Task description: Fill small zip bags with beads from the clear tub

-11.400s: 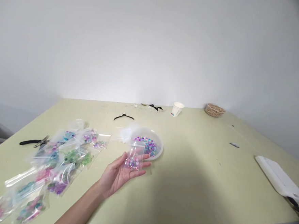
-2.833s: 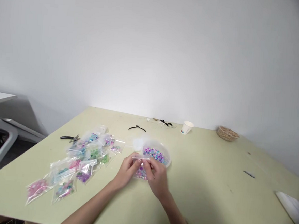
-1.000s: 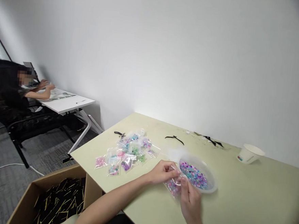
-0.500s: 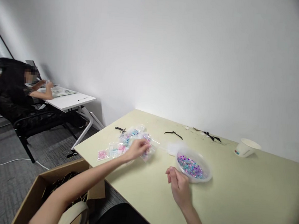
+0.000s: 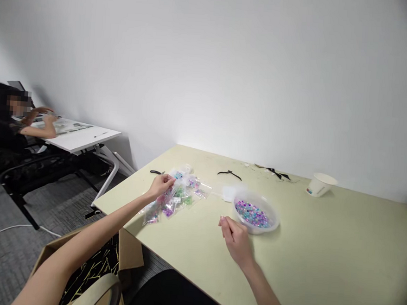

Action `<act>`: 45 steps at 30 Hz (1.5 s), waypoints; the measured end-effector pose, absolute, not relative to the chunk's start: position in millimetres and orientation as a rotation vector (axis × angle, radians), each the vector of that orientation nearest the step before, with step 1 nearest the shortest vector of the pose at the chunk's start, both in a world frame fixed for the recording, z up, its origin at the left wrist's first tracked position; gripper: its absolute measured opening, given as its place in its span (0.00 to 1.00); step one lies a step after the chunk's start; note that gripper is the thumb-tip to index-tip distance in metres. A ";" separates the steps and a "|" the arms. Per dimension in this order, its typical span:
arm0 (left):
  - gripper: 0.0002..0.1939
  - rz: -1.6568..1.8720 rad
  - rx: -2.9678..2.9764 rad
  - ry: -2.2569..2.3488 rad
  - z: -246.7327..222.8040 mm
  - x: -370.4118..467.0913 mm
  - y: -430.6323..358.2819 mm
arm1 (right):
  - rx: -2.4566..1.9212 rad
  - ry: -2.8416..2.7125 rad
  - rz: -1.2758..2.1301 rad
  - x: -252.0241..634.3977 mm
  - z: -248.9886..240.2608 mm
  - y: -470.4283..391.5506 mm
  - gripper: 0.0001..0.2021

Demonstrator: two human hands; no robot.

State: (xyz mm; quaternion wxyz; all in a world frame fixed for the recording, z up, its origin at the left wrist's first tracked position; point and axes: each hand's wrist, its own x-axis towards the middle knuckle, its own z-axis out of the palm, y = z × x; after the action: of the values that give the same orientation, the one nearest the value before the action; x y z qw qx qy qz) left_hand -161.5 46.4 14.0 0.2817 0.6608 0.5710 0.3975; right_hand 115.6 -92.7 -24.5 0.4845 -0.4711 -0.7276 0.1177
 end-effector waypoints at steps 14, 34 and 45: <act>0.28 0.762 2.378 1.465 10.9 -188.6 7.8 | -1.194 -1.862 0.256 116.0 -27.6 -92.5 0.20; 0.36 0.363 2.769 1.524 -10.9 -175.3 15.1 | -1.133 -2.083 0.107 102.5 -17.6 -98.2 0.20; 0.35 0.190 2.762 1.529 -11.4 -144.8 56.9 | -1.140 -2.068 0.160 97.0 -13.8 -97.8 0.21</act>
State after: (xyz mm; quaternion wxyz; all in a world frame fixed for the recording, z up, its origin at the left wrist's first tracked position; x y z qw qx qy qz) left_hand -144.8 56.9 -11.4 -0.0106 0.8732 0.4835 0.0600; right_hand 97.0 -97.8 -13.8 0.3779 -0.4458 -0.8090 0.0625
